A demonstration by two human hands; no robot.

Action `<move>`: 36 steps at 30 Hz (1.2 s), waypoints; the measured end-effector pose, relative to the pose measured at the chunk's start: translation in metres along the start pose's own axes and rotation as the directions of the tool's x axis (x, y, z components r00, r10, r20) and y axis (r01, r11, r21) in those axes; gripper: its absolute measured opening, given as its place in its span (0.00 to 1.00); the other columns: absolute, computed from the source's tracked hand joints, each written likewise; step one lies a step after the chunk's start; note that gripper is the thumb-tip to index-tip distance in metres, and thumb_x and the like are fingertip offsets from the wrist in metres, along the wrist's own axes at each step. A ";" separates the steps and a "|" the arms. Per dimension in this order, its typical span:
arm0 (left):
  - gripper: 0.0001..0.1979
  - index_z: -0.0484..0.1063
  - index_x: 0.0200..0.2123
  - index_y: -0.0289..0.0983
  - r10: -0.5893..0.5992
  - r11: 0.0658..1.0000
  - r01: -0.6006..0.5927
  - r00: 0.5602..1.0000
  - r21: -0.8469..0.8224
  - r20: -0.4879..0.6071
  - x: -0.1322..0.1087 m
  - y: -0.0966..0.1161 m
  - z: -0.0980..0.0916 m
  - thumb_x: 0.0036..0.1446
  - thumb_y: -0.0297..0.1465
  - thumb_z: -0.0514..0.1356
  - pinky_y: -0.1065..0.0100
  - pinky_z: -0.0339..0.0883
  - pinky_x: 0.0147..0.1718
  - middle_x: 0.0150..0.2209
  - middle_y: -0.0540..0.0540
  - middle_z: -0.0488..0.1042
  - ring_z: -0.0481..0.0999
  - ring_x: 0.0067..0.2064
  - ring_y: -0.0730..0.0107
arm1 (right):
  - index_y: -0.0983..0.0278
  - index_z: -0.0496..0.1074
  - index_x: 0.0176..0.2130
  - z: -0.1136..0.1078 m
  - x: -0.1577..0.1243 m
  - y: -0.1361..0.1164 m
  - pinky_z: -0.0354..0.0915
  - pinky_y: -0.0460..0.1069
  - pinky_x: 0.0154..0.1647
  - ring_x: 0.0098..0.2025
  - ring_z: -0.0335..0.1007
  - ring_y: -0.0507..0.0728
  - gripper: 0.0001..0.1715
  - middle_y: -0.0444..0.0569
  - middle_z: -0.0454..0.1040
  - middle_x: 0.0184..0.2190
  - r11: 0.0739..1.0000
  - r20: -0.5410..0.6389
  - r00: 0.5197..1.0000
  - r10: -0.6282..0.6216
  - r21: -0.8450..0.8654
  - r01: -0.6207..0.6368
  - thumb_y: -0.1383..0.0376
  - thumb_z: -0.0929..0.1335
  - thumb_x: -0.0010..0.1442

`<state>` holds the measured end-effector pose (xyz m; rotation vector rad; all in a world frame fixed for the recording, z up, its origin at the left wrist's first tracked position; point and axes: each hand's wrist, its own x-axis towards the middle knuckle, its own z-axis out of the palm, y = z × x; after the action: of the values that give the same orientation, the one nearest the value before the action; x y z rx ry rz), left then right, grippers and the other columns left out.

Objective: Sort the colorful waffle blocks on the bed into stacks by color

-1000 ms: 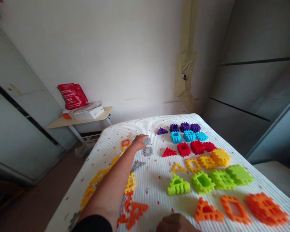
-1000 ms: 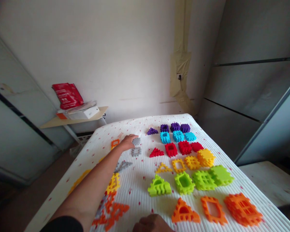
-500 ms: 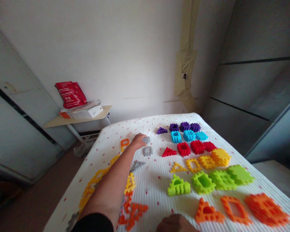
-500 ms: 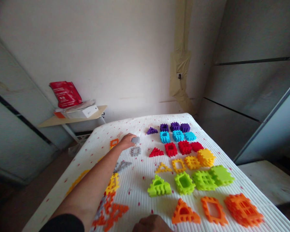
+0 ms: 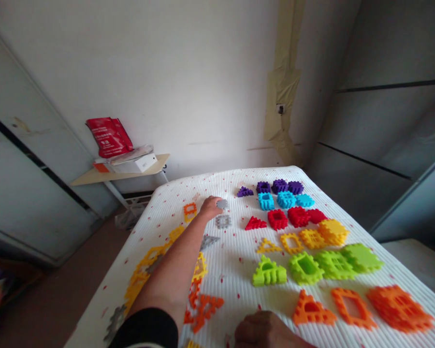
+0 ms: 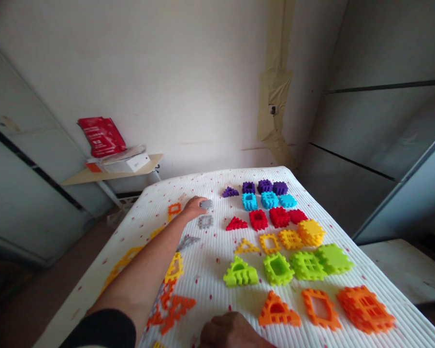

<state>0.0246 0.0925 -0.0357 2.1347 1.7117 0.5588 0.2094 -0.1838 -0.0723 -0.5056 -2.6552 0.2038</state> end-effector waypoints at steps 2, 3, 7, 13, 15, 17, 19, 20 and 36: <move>0.31 0.70 0.51 0.34 -0.019 0.999 0.019 1.000 -0.048 -0.008 -0.002 0.000 -0.001 0.37 0.25 0.64 0.67 0.65 0.44 0.46 0.41 0.74 0.73 0.45 0.61 | 0.63 0.64 0.26 -0.003 0.001 -0.001 0.50 0.46 0.22 0.25 0.59 0.49 0.15 0.41 0.67 0.23 1.000 0.010 1.000 -0.008 0.005 0.008 0.61 0.64 0.63; 0.34 0.68 0.53 0.34 -0.028 0.997 0.027 1.000 -0.073 -0.014 -0.004 -0.001 -0.003 0.37 0.25 0.65 0.67 0.66 0.43 0.47 0.41 0.73 0.74 0.44 0.62 | 0.63 0.64 0.26 -0.005 0.002 -0.002 0.50 0.46 0.22 0.25 0.59 0.49 0.15 0.41 0.67 0.24 1.000 0.016 1.000 -0.006 0.005 0.006 0.61 0.64 0.63; 0.36 0.65 0.55 0.36 -0.054 0.985 0.047 0.998 -0.165 -0.037 -0.018 -0.008 -0.022 0.39 0.26 0.64 0.68 0.68 0.39 0.49 0.41 0.73 0.75 0.43 0.63 | 0.63 0.64 0.25 -0.014 0.004 -0.007 0.50 0.47 0.22 0.24 0.59 0.50 0.14 0.42 0.68 0.24 1.000 0.031 0.999 0.025 -0.005 -0.025 0.63 0.65 0.62; 0.22 0.74 0.44 0.34 -0.063 0.975 0.052 0.997 -0.215 -0.044 -0.082 -0.028 -0.077 0.42 0.32 0.61 0.66 0.69 0.41 0.41 0.43 0.78 0.76 0.40 0.63 | 0.63 0.63 0.25 -0.025 0.008 -0.015 0.53 0.47 0.24 0.25 0.61 0.50 0.12 0.42 0.69 0.24 0.996 0.041 0.996 0.084 -0.020 -0.083 0.67 0.65 0.61; 0.19 0.76 0.41 0.36 -0.076 0.976 0.061 0.995 -0.209 -0.063 -0.115 -0.035 -0.091 0.44 0.34 0.59 0.65 0.69 0.41 0.40 0.44 0.79 0.77 0.40 0.63 | 0.63 0.63 0.25 -0.026 0.008 -0.017 0.53 0.47 0.25 0.25 0.61 0.50 0.12 0.43 0.70 0.25 0.996 0.041 0.996 0.084 -0.010 -0.084 0.68 0.64 0.61; 0.18 0.76 0.40 0.37 -0.100 0.978 0.080 0.991 -0.195 -0.093 -0.150 -0.045 -0.101 0.46 0.36 0.57 0.64 0.69 0.41 0.38 0.44 0.79 0.77 0.40 0.62 | 0.63 0.63 0.25 -0.027 0.008 -0.018 0.53 0.47 0.26 0.26 0.61 0.50 0.13 0.43 0.69 0.25 0.996 0.041 0.995 0.086 0.002 -0.086 0.68 0.62 0.62; 0.18 0.76 0.38 0.37 -0.148 0.979 0.117 0.971 -0.168 -0.186 -0.182 -0.058 -0.105 0.47 0.37 0.55 0.64 0.69 0.41 0.37 0.45 0.79 0.77 0.39 0.61 | 0.63 0.62 0.24 -0.028 0.009 -0.019 0.52 0.48 0.25 0.26 0.60 0.50 0.15 0.44 0.69 0.25 0.996 0.041 0.996 0.085 0.007 -0.086 0.68 0.60 0.63; 0.17 0.76 0.37 0.37 -0.182 0.977 0.144 0.947 -0.157 -0.264 -0.197 -0.065 -0.105 0.47 0.37 0.54 0.64 0.69 0.40 0.37 0.45 0.79 0.77 0.39 0.61 | 0.63 0.62 0.24 -0.028 0.010 -0.019 0.51 0.48 0.25 0.25 0.60 0.50 0.15 0.44 0.68 0.25 0.996 0.039 0.996 0.086 0.005 -0.086 0.68 0.60 0.63; 0.16 0.75 0.36 0.37 -0.459 0.883 0.194 0.549 -0.428 -0.698 -0.266 -0.104 -0.087 0.48 0.37 0.54 0.64 0.70 0.38 0.32 0.44 0.79 0.78 0.35 0.63 | 0.65 0.68 0.30 -0.079 0.047 -0.012 0.55 0.46 0.30 0.29 0.64 0.51 0.15 0.47 0.70 0.26 0.975 0.102 0.985 0.137 -0.188 -0.116 0.69 0.57 0.64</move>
<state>-0.1585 -0.1438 -0.0353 1.3074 2.1788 1.7115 0.2004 -0.1723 0.0188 -0.7441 -2.7700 0.0288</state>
